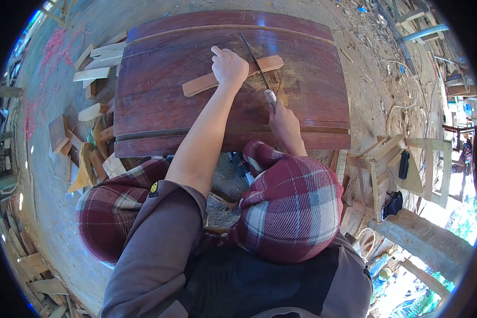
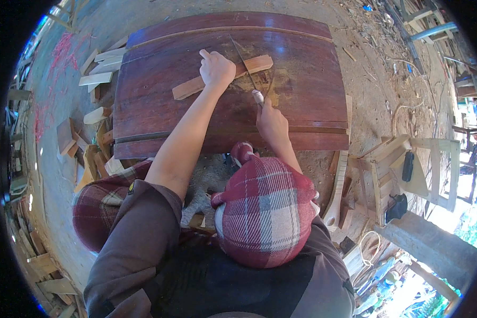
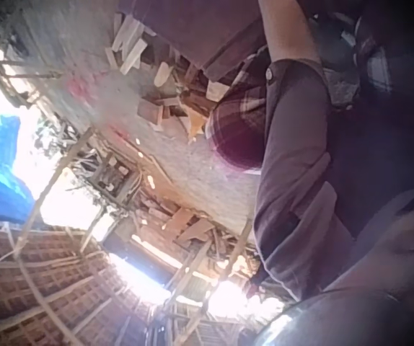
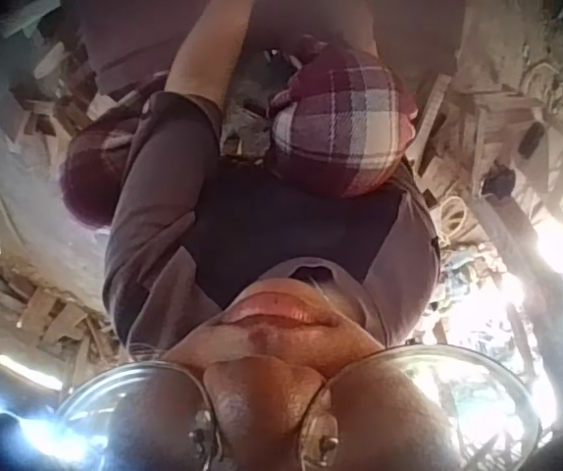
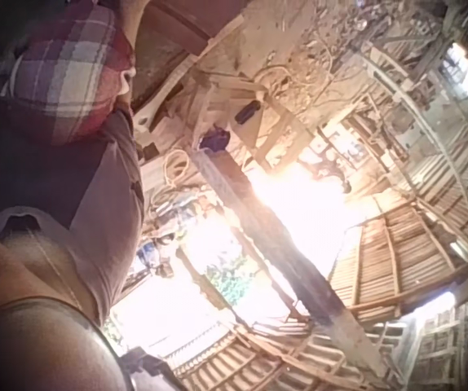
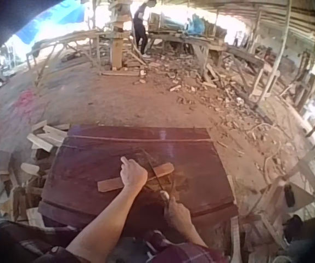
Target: Sawing a curved piece of wood by hand on a wooden workbench.
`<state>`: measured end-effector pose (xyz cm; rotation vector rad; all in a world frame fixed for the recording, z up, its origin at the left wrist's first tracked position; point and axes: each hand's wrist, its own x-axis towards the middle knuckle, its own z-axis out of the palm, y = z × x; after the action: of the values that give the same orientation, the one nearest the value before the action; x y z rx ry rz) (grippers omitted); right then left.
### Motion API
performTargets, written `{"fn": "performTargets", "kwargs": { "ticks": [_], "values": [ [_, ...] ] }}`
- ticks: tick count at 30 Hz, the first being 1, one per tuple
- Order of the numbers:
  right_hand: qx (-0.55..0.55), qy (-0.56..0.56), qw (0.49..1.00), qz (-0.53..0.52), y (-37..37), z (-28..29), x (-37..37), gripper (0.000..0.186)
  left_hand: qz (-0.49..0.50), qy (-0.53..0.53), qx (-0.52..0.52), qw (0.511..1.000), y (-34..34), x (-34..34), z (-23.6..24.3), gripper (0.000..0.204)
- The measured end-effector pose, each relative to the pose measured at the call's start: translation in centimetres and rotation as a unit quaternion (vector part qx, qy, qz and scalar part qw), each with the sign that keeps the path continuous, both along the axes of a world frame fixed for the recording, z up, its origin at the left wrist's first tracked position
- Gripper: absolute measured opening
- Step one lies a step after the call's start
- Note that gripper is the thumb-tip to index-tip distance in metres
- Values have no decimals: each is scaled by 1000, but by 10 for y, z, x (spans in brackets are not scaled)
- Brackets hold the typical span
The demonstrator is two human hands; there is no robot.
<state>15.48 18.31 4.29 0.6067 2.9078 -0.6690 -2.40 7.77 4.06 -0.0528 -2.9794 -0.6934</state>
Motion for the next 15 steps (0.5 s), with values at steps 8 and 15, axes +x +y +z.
{"fn": "performTargets", "kwargs": {
  "ticks": [8, 15],
  "values": [
    [12, -82, 996, -21, 5, 11, 62, 27, 17, -18, 30, 999, -7, -3, -4, 40],
    [44, -71, 996, -1, -1, 11, 27, 27, -28, 8, 31, 999, -5, -2, -5, 34]
  ]
}}
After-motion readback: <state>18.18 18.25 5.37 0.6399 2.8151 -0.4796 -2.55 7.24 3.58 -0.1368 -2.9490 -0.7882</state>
